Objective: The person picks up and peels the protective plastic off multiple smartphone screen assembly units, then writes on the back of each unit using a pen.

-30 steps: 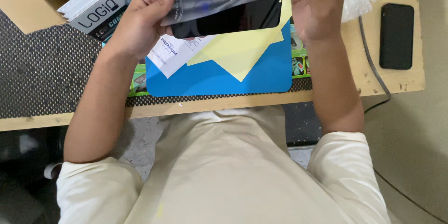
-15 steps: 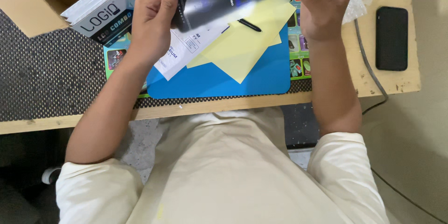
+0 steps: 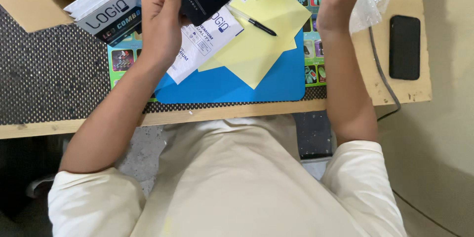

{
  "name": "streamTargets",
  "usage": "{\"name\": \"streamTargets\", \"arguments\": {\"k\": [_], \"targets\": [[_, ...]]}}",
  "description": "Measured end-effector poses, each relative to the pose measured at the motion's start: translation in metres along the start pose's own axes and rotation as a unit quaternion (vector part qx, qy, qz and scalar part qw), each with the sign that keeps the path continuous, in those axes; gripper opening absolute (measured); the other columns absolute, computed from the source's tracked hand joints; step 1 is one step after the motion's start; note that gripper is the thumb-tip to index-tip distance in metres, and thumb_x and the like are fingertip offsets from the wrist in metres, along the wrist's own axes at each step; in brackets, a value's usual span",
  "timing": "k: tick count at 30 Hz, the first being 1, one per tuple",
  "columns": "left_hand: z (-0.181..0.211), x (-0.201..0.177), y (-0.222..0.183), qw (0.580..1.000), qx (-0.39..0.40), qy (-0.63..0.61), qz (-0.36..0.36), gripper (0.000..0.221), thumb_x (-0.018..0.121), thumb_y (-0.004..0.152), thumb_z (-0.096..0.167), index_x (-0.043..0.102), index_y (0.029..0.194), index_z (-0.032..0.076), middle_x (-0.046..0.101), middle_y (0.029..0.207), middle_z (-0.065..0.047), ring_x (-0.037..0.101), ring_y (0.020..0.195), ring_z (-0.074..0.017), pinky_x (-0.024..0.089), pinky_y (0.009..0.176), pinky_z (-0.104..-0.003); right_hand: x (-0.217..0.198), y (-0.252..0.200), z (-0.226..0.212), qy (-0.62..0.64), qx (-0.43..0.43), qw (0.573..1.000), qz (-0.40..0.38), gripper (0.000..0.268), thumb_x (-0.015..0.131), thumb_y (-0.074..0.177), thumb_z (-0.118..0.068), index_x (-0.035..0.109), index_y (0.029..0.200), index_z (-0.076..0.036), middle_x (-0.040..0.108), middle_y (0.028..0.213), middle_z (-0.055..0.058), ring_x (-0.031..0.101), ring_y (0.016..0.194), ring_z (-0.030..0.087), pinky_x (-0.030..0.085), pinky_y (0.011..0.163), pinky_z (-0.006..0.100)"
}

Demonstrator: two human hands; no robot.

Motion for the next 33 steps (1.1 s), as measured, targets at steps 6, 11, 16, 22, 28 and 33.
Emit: {"name": "streamTargets", "arguments": {"k": [6, 11, 16, 22, 28, 33], "targets": [[-0.013, 0.020, -0.006, 0.996, -0.072, -0.051, -0.020, 0.047, 0.039, 0.104, 0.056, 0.058, 0.105, 0.013, 0.050, 0.082, 0.002, 0.056, 0.078, -0.0079, 0.060, 0.069, -0.025, 0.110, -0.023, -0.052, -0.142, 0.042, 0.953, -0.265, 0.033, 0.060, 0.109, 0.000, 0.058, 0.142, -0.001, 0.046, 0.063, 0.002, 0.038, 0.053, 0.012, 0.042, 0.059, 0.031], [-0.013, 0.038, -0.013, 0.995, -0.075, -0.037, -0.057, 0.042, 0.036, 0.105, 0.054, 0.047, 0.093, 0.015, 0.051, 0.089, 0.002, 0.059, 0.088, -0.0109, 0.061, 0.077, -0.028, 0.137, -0.040, -0.054, -0.134, 0.057, 0.930, -0.337, 0.049, 0.064, 0.111, -0.012, 0.046, 0.157, -0.006, 0.053, 0.060, -0.002, 0.035, 0.050, 0.009, 0.038, 0.055, 0.026], [-0.011, 0.042, -0.015, 0.997, -0.047, -0.027, -0.050, 0.042, 0.036, 0.109, 0.047, 0.047, 0.092, 0.010, 0.039, 0.081, 0.002, 0.042, 0.076, -0.0089, 0.049, 0.066, -0.022, 0.133, -0.034, -0.051, -0.262, 0.015, 0.907, -0.328, 0.045, 0.067, 0.112, -0.023, 0.055, 0.154, -0.013, 0.041, 0.053, -0.002, 0.033, 0.049, 0.011, 0.036, 0.055, 0.028], [0.000, 0.037, -0.014, 0.999, -0.008, 0.018, -0.046, 0.040, 0.033, 0.110, 0.047, 0.045, 0.098, 0.011, 0.040, 0.086, -0.001, 0.046, 0.079, -0.0114, 0.057, 0.067, -0.026, 0.108, -0.020, -0.043, -0.251, 0.066, 0.928, -0.267, 0.043, 0.059, 0.118, -0.017, 0.048, 0.160, -0.013, 0.031, 0.057, -0.006, 0.024, 0.054, 0.008, 0.027, 0.055, 0.030], [-0.002, 0.034, -0.015, 0.997, -0.021, 0.069, -0.034, 0.044, 0.032, 0.110, 0.050, 0.044, 0.092, 0.012, 0.035, 0.081, 0.001, 0.046, 0.077, -0.0120, 0.061, 0.066, -0.027, 0.056, -0.001, -0.010, -0.251, 0.080, 0.952, -0.159, 0.041, 0.045, 0.119, -0.039, 0.059, 0.148, -0.014, 0.033, 0.057, 0.002, 0.028, 0.044, 0.010, 0.019, 0.043, 0.032], [0.005, 0.033, -0.016, 0.997, -0.033, 0.063, -0.030, 0.044, 0.032, 0.108, 0.053, 0.047, 0.101, 0.012, 0.045, 0.086, -0.002, 0.060, 0.081, -0.0170, 0.061, 0.066, -0.028, 0.004, -0.002, 0.031, -0.234, 0.121, 0.956, -0.129, 0.046, 0.026, 0.114, -0.026, 0.054, 0.083, -0.007, 0.050, 0.070, 0.008, 0.046, 0.058, 0.016, 0.040, 0.061, 0.033]]}}
Point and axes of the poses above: each hand's wrist, its own y-axis towards the middle knuckle, its own x-axis out of the palm, z = x × y, the point moved 7 cm from there along y, towards the middle knuckle
